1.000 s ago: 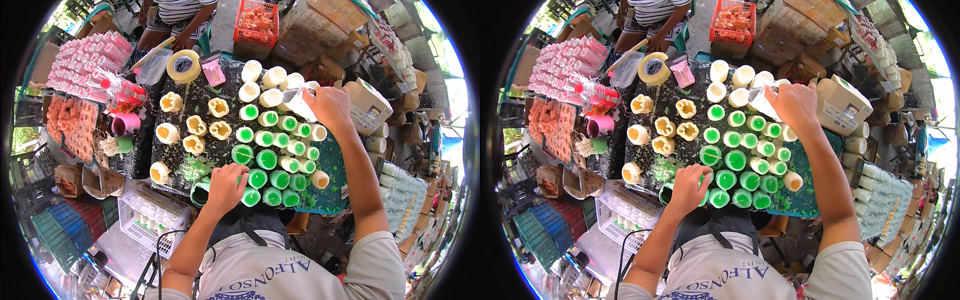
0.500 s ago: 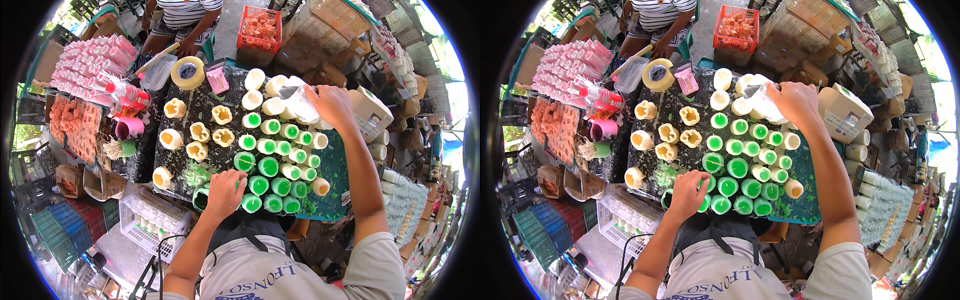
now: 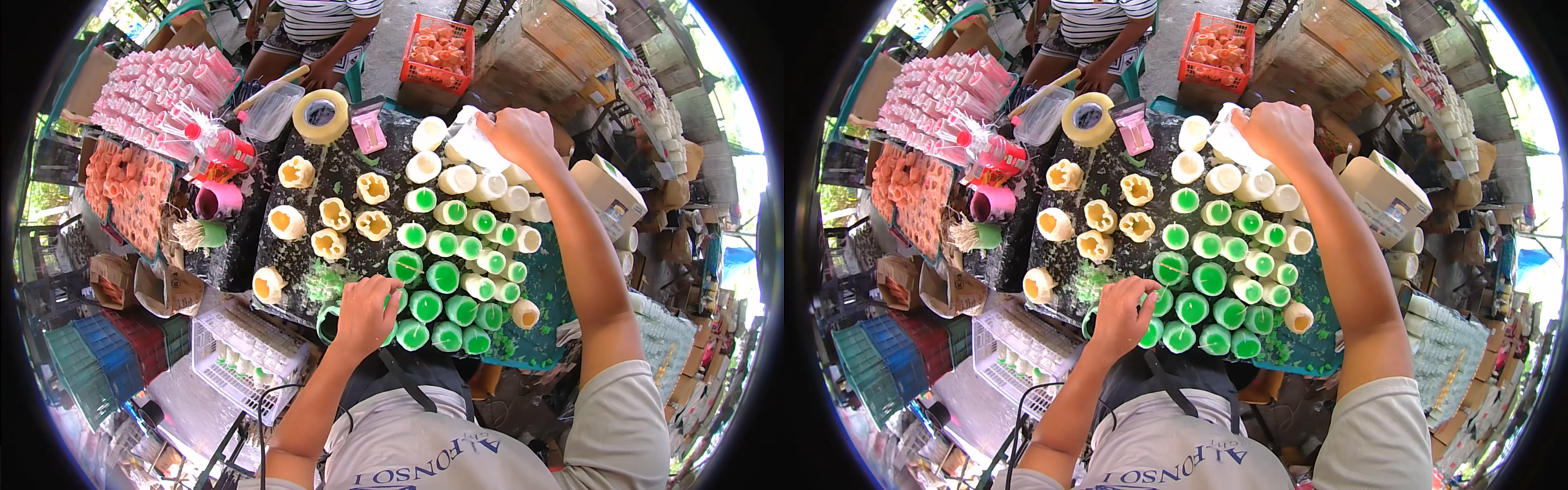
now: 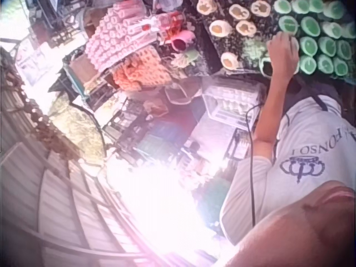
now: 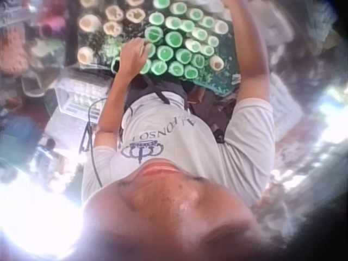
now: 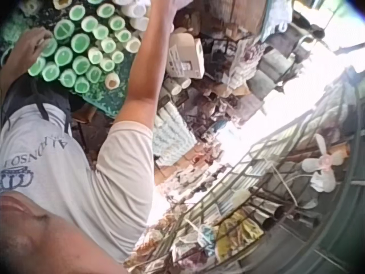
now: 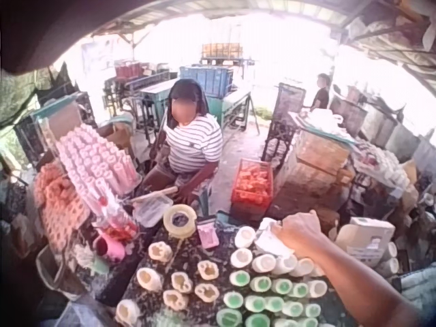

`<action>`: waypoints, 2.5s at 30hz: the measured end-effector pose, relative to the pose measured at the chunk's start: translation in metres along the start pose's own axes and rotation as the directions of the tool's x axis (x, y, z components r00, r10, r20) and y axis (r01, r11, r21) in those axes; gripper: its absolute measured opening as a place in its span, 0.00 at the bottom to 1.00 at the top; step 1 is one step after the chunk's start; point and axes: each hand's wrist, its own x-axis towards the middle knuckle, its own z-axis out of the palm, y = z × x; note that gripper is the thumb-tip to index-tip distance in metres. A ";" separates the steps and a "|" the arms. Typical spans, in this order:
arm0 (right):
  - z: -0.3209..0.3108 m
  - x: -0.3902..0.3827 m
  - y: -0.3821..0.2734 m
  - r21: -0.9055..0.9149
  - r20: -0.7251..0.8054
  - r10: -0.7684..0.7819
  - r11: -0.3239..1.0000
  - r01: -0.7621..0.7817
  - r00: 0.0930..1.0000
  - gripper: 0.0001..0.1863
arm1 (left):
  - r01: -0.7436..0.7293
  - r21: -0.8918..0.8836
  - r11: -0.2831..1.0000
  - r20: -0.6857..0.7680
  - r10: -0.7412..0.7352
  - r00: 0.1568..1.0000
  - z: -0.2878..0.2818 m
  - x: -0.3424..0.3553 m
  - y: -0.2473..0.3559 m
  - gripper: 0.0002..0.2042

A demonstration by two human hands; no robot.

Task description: The person pours a green liquid from a small white pitcher into multiple white candle molds arranged on a table. They then pick up a finished candle, remove it from its mold, and place it aside. The process is repeated for several candles.

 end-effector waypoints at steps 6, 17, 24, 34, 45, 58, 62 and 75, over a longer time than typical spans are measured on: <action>-0.002 0.010 -0.010 -0.041 0.022 0.012 0.999 -0.011 1.000 0.34 | 0.028 -0.036 0.999 -0.010 -0.029 1.000 -0.002 -0.003 -0.003 0.06; -0.007 0.017 -0.014 -0.075 0.062 0.007 0.997 -0.002 0.998 0.34 | 0.049 -0.028 0.998 -0.035 -0.050 0.998 -0.010 -0.006 -0.013 0.06; 0.006 0.022 -0.009 -0.079 -0.053 -0.015 0.997 0.011 0.998 0.37 | 0.053 -0.035 0.998 -0.034 -0.054 0.998 -0.011 -0.007 -0.014 0.06; 0.008 0.018 -0.007 -0.069 -0.043 -0.019 0.998 0.016 0.999 0.37 | 0.054 -0.015 0.998 -0.025 -0.055 0.998 -0.013 -0.008 -0.016 0.06; 0.014 -0.021 0.011 -0.012 -0.081 -0.076 0.997 0.076 0.994 0.35 | 0.042 -0.024 0.999 -0.017 -0.042 0.999 -0.017 -0.009 -0.014 0.06; 0.023 -0.043 -0.006 -0.165 -0.116 -0.240 0.962 0.219 0.964 0.32 | 0.007 -0.018 1.000 0.001 -0.007 1.000 -0.014 -0.016 -0.012 0.06; 0.024 -0.044 -0.010 -0.183 -0.103 -0.247 0.957 0.225 0.964 0.32 | 0.013 -0.015 1.000 0.003 -0.013 1.000 -0.016 -0.020 -0.013 0.06; 0.022 -0.046 -0.015 -0.216 -0.098 -0.247 0.951 0.222 0.964 0.33 | -0.004 -0.012 1.000 -0.023 0.003 1.000 -0.018 -0.028 -0.017 0.05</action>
